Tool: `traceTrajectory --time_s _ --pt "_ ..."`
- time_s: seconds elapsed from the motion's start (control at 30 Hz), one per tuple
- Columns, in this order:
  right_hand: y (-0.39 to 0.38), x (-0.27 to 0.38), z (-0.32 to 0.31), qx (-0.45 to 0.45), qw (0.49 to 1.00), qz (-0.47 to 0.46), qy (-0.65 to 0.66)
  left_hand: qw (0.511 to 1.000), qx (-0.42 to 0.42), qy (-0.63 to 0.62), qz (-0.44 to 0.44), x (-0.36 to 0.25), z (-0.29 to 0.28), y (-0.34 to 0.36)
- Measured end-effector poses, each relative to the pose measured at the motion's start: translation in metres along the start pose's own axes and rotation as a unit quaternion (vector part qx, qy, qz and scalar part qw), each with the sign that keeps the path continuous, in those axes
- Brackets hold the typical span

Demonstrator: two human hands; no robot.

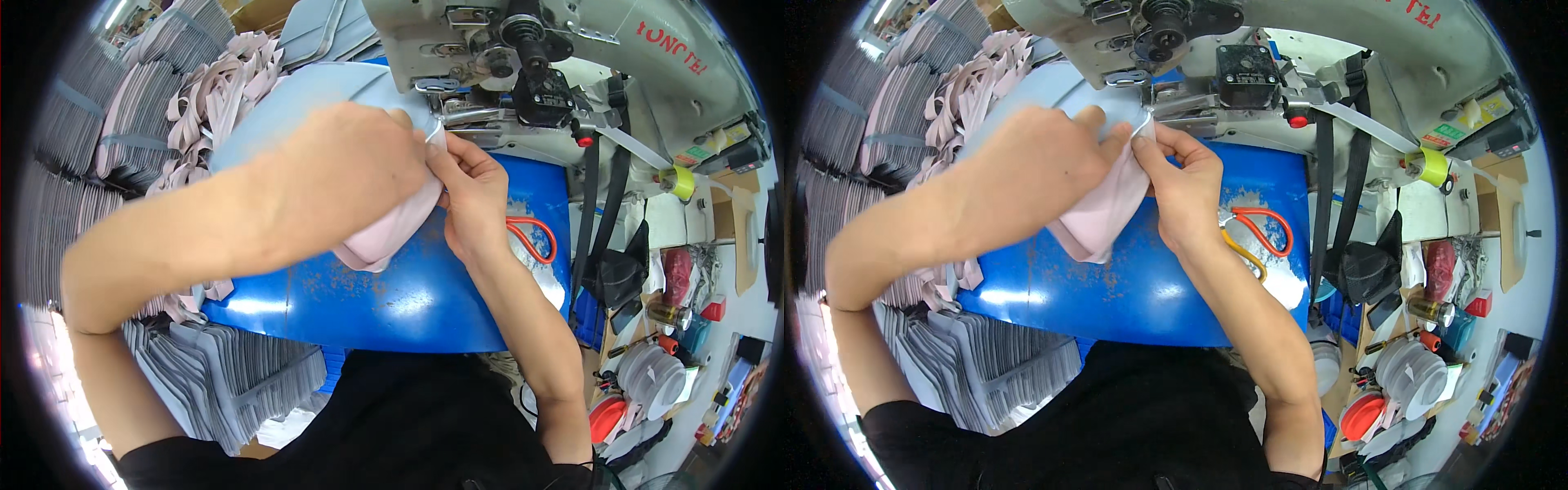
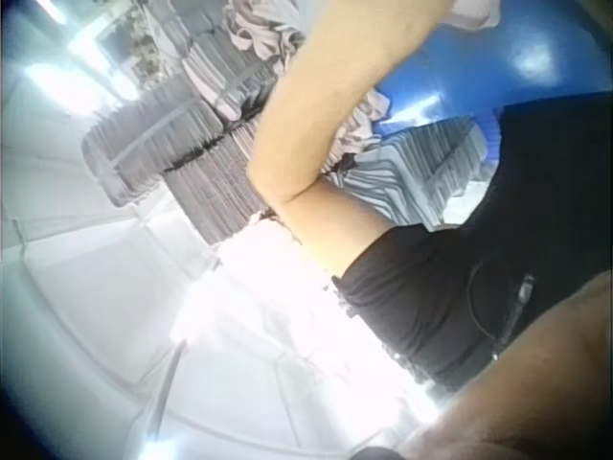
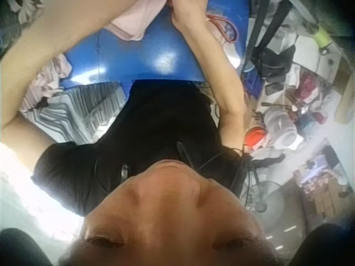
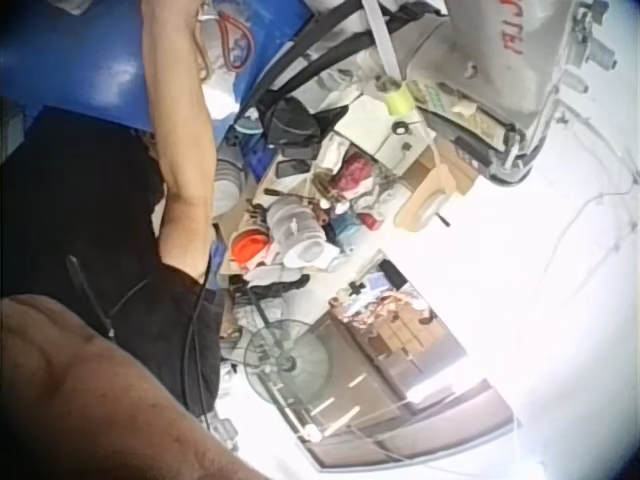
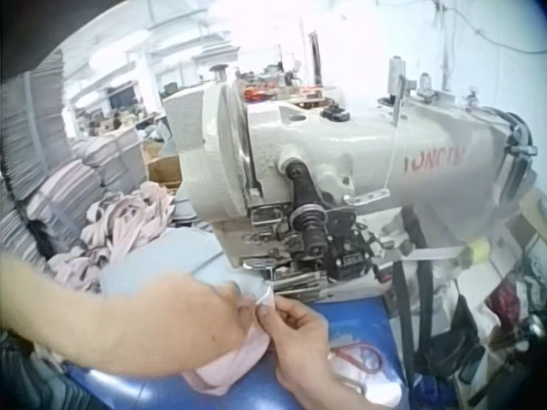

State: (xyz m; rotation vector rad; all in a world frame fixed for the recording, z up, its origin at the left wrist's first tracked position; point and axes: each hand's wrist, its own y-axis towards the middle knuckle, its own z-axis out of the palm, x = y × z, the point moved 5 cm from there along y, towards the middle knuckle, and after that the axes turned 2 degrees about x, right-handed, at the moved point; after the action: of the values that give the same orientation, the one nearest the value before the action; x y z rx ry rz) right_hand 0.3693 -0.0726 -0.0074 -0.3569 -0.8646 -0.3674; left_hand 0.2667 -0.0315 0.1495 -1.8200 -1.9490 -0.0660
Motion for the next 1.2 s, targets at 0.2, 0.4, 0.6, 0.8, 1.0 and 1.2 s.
traceTrajectory --time_s 0.2,0.4,0.6,0.8,1.0,1.2 --pt "-0.011 0.003 -0.004 0.012 0.998 -0.046 -0.044 0.993 -0.065 -0.072 -0.070 -0.021 0.011 0.010" --pt "-0.010 -0.001 -0.009 0.019 0.995 -0.067 -0.064 0.981 -0.072 -0.125 -0.132 -0.035 0.013 0.023" --pt "-0.004 -0.003 -0.016 0.032 0.992 -0.061 -0.102 0.930 -0.146 -0.252 -0.225 -0.028 0.025 0.046" --pt "-0.038 0.014 -0.024 0.039 0.958 -0.119 -0.259 0.876 -0.248 -0.346 -0.228 -0.050 0.021 -0.006" --pt "-0.088 0.006 -0.038 0.023 0.974 -0.019 -0.225 0.868 -0.432 -0.229 -0.082 -0.086 0.044 -0.024" --pt "-0.081 0.009 -0.028 0.021 0.992 0.002 -0.126 0.869 -0.440 -0.216 -0.068 -0.080 0.044 -0.013"
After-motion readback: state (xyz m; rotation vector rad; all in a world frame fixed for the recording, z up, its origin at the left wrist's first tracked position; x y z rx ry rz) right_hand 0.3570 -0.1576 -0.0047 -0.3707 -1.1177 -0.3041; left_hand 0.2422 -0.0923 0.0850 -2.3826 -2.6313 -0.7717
